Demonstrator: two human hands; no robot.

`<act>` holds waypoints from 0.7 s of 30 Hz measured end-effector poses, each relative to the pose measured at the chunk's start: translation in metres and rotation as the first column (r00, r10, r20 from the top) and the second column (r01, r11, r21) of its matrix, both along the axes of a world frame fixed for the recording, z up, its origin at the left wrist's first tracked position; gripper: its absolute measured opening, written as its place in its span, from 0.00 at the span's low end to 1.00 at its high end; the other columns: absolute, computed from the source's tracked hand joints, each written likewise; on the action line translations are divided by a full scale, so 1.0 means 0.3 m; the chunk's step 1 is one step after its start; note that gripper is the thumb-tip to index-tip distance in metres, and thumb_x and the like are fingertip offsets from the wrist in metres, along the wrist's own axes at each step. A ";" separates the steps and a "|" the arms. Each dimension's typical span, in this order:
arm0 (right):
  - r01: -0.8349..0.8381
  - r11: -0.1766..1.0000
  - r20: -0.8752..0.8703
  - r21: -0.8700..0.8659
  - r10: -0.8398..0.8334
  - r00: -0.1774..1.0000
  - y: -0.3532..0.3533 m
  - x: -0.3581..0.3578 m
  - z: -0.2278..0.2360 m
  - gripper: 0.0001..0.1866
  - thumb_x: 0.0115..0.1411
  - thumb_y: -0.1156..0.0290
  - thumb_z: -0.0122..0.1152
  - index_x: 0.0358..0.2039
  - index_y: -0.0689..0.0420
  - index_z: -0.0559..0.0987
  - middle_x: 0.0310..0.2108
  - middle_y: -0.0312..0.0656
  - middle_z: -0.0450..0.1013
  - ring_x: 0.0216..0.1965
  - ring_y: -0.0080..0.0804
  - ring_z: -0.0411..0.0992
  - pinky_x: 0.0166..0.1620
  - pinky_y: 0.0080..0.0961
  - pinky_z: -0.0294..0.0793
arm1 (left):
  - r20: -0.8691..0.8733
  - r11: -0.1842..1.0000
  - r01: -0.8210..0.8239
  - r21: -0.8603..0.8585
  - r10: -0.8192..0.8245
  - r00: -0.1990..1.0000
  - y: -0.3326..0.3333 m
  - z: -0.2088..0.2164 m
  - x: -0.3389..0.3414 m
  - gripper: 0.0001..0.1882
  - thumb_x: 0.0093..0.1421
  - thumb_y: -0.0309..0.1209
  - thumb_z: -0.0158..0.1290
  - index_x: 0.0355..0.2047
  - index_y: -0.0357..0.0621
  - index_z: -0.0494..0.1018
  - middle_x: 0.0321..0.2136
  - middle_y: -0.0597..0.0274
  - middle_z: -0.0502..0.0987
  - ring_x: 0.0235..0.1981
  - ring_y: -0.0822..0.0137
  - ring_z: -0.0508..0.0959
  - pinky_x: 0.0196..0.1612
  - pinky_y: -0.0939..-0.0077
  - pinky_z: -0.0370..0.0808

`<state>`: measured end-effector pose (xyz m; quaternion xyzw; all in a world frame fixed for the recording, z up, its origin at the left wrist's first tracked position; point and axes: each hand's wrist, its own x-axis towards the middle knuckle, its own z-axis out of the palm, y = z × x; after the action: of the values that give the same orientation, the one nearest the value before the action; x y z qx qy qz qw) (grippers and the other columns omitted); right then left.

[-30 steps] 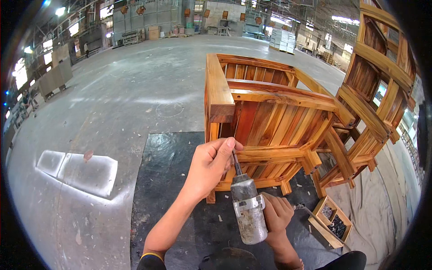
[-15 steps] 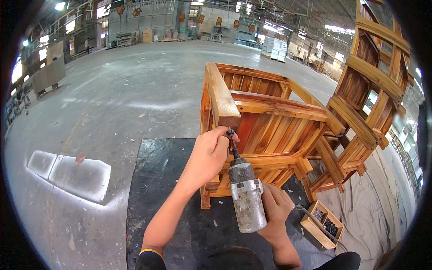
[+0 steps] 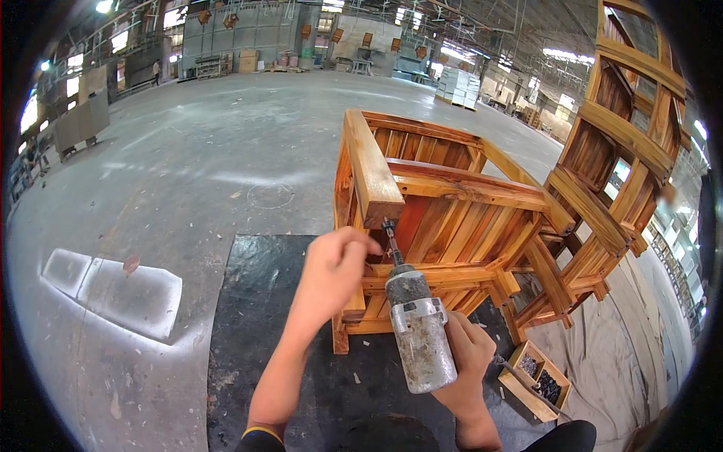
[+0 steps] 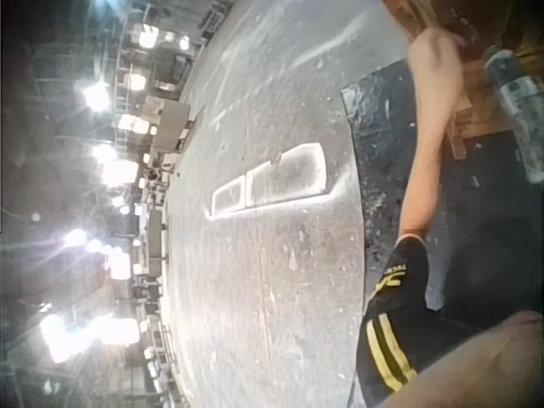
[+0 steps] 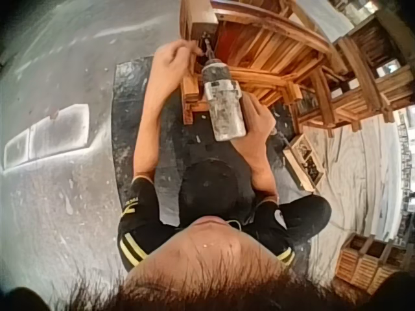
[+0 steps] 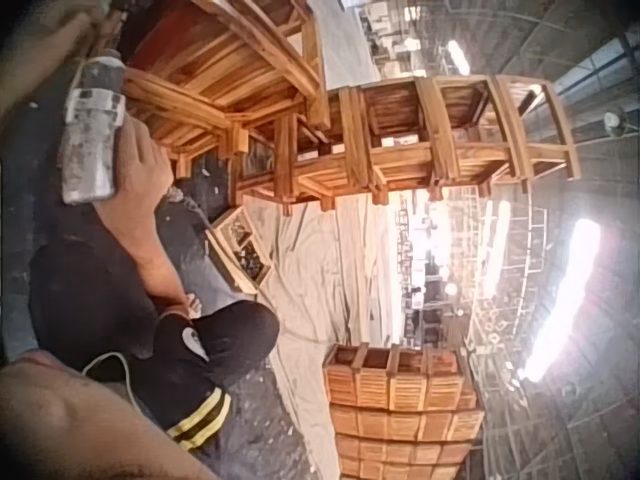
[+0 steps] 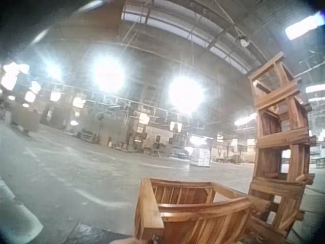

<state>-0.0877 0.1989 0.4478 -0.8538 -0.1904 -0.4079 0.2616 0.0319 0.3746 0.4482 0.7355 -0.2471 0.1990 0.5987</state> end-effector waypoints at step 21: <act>-0.080 0.987 -0.197 0.138 0.107 0.975 -0.002 -0.029 0.060 0.15 0.41 0.77 0.67 0.29 0.68 0.75 0.21 0.42 0.66 0.21 0.26 0.63 0.27 0.20 0.62 | -0.504 0.947 0.133 -0.291 -0.270 0.821 0.026 -0.145 0.273 0.32 0.60 0.27 0.43 0.66 0.44 0.51 0.19 0.69 0.64 0.17 0.77 0.61 0.17 0.82 0.57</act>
<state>-0.0965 0.1985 0.4657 -0.8624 -0.1759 -0.3168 0.3535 0.1136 0.3824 0.4049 0.6522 -0.1203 -0.0512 0.7467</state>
